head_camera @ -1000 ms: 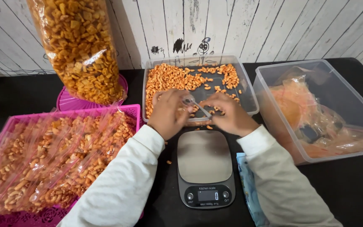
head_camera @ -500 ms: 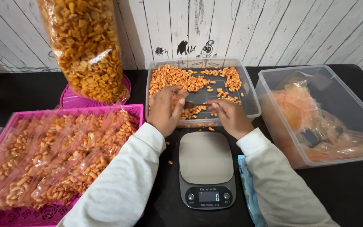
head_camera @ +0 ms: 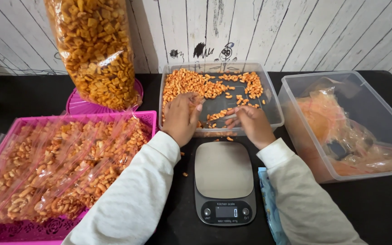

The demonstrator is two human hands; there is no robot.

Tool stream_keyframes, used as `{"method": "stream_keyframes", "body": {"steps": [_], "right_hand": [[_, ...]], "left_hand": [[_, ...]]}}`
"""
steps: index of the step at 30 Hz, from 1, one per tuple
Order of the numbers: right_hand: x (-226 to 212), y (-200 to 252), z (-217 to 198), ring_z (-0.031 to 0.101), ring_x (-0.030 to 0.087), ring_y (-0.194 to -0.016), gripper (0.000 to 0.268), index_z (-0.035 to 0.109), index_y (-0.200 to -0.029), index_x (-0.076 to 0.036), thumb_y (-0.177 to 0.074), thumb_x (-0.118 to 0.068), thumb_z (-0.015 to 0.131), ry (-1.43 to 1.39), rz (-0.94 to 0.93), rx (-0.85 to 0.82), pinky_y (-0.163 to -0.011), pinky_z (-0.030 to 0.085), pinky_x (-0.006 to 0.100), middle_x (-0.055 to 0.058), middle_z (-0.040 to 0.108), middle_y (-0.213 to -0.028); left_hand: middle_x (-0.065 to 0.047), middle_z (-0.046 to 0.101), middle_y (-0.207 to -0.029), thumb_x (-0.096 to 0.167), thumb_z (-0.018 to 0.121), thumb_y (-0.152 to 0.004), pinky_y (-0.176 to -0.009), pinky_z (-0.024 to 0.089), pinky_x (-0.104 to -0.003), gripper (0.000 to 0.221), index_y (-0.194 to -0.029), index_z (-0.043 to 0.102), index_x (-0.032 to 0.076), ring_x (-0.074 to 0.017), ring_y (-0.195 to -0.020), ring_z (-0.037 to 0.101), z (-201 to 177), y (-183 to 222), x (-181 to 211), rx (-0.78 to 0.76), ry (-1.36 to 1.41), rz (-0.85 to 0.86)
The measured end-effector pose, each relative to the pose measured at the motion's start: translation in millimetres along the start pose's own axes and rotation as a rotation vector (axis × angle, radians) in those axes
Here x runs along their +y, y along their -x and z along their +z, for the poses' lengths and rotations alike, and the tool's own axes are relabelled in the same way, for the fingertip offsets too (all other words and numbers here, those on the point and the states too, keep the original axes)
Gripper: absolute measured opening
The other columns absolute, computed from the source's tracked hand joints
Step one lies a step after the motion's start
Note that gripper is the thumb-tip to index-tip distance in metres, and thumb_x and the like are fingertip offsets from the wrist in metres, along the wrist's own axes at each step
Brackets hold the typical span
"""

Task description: The person scoops orange snack pieces from a clear container into small plastic bags using a spoon, weighs each bag on a digital scale, and places the filled bags into a pink basket. The process is repeated multiple times throughout the clip.

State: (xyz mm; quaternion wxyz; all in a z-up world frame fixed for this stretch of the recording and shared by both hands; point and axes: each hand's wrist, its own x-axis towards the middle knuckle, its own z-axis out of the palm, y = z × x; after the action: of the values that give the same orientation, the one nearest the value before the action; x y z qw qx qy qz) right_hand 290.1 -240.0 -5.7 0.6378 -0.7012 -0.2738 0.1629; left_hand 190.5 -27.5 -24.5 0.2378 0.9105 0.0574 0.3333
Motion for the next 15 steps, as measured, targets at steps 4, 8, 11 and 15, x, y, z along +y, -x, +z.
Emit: {"method": "stream_keyframes", "body": {"steps": [4, 8, 11, 15], "right_hand": [[1, -3, -3, 0.076, 0.025, -0.072, 0.032, 0.070, -0.103, 0.006, -0.099, -0.017, 0.048, -0.044, 0.035, 0.058, -0.049, 0.049, 0.022, 0.023, 0.074, -0.081], [0, -6, -6, 0.076, 0.029, -0.074, 0.031, 0.069, -0.103, 0.008, -0.095, -0.014, 0.049, -0.141, 0.089, 0.168, -0.047, 0.050, 0.024, 0.027, 0.073, -0.084], [-3, -6, -6, 0.077, 0.029, -0.072, 0.029, 0.069, -0.101, 0.007, -0.094, -0.015, 0.049, -0.187, 0.084, 0.257, -0.045, 0.049, 0.023, 0.027, 0.073, -0.084], [-17, 2, -11, 0.077, 0.025, -0.074, 0.027, 0.070, -0.099, 0.001, -0.093, -0.015, 0.049, -0.163, -0.002, 0.352, -0.049, 0.052, 0.022, 0.024, 0.074, -0.085]], "left_hand": [[-0.006, 0.057, -0.124, 0.040, 0.050, -0.104, -0.106, 0.034, -0.055, 0.035, -0.123, 0.052, 0.011, -0.0283, -0.117, 0.059, -1, 0, 0, -0.017, -0.004, -0.011], [-0.007, 0.056, -0.125, 0.042, 0.049, -0.104, -0.106, 0.033, -0.055, 0.039, -0.130, 0.050, 0.012, -0.0281, -0.121, 0.056, 2, 1, -2, -0.002, -0.063, -0.032], [-0.006, 0.055, -0.127, 0.044, 0.048, -0.104, -0.107, 0.032, -0.054, 0.043, -0.134, 0.048, 0.014, -0.0272, -0.123, 0.055, 5, 2, -4, 0.000, -0.095, -0.059], [-0.007, 0.054, -0.126, 0.045, 0.050, -0.103, -0.108, 0.031, -0.056, 0.046, -0.138, 0.046, 0.015, -0.0280, -0.124, 0.054, 14, 4, -13, -0.030, -0.110, -0.108]]}}
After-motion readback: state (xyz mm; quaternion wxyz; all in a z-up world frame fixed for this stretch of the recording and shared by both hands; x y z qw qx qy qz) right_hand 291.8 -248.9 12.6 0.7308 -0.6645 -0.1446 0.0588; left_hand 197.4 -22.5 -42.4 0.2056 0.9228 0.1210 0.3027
